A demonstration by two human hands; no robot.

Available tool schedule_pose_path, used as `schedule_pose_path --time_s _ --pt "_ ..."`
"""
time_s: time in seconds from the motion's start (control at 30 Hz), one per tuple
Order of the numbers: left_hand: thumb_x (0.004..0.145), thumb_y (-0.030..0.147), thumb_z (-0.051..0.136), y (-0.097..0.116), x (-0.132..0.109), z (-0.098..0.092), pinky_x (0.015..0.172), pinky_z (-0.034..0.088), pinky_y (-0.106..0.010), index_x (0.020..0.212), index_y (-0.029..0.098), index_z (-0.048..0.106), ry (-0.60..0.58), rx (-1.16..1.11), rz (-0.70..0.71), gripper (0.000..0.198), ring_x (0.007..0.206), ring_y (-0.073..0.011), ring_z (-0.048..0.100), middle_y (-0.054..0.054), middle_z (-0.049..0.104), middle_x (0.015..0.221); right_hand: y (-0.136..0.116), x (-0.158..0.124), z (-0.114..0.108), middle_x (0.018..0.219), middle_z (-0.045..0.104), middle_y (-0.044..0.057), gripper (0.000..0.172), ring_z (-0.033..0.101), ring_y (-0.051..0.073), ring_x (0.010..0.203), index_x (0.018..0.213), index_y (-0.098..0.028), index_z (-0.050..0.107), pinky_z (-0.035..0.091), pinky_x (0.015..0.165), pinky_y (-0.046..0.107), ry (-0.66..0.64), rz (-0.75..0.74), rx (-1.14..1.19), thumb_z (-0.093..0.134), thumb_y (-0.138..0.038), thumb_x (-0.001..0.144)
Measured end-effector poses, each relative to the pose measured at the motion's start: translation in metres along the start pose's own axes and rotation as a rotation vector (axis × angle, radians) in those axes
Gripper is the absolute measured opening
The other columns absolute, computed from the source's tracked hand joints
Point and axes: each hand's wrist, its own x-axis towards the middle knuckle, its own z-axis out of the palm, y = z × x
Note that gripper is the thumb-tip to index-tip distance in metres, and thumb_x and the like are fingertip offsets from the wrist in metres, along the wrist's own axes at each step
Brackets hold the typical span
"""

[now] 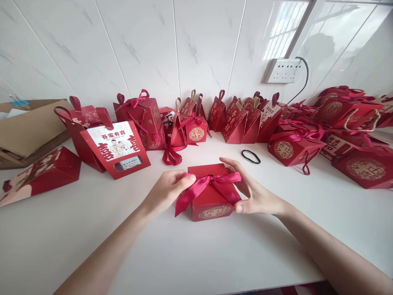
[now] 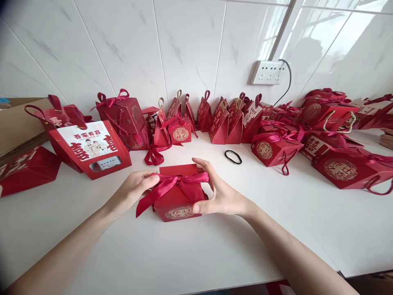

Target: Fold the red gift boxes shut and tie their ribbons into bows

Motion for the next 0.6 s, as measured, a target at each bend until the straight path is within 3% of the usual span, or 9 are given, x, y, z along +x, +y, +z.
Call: schedule_pose_path --time_s 0.17,0.4,0.5,0.6 --pt "0.081 0.044 0.067 0.0034 -0.001 -0.0008 0.065 0.045 -0.022 0.086 0.017 0.067 -0.128 -0.083 -0.017 0.028 0.079 -0.0159 0.062 -0.002 0.067 0.084 -0.0035 0.0008 0.0004 0.147 0.025 0.017 0.105 0.022 0.032 0.142 0.146 -0.024 0.015 0.024 0.115 0.053 -0.041 -0.002 -0.143 0.08 -0.048 0.067" --pt "0.081 0.043 0.068 -0.0006 0.0011 -0.0025 0.079 0.049 -0.029 0.101 0.019 0.064 -0.211 -0.161 -0.023 0.032 0.096 -0.0218 0.062 -0.006 0.068 0.103 -0.001 0.0025 0.0031 0.142 0.03 0.016 0.096 0.026 0.031 0.139 0.144 -0.024 0.016 0.031 0.113 0.053 0.041 -0.018 -0.171 0.075 -0.037 0.07" --pt "0.082 0.044 0.067 -0.0013 0.0021 -0.003 0.068 0.045 -0.024 0.091 0.018 0.061 -0.196 -0.144 -0.032 0.028 0.077 -0.0148 0.057 -0.002 0.063 0.086 0.0009 0.0041 0.0055 0.141 0.03 0.018 0.098 0.028 0.031 0.138 0.144 -0.023 0.016 0.03 0.112 0.054 0.084 0.005 -0.14 0.076 -0.04 0.069" --pt "0.082 0.046 0.065 -0.0014 0.0019 -0.0034 0.053 0.029 -0.021 0.067 0.016 0.048 -0.134 -0.067 -0.027 0.038 0.057 -0.0078 0.037 0.004 0.041 0.062 0.0026 0.0054 0.0068 0.141 0.03 0.018 0.101 0.028 0.033 0.138 0.143 -0.024 0.017 0.028 0.112 0.056 0.116 0.03 -0.118 0.08 -0.044 0.066"
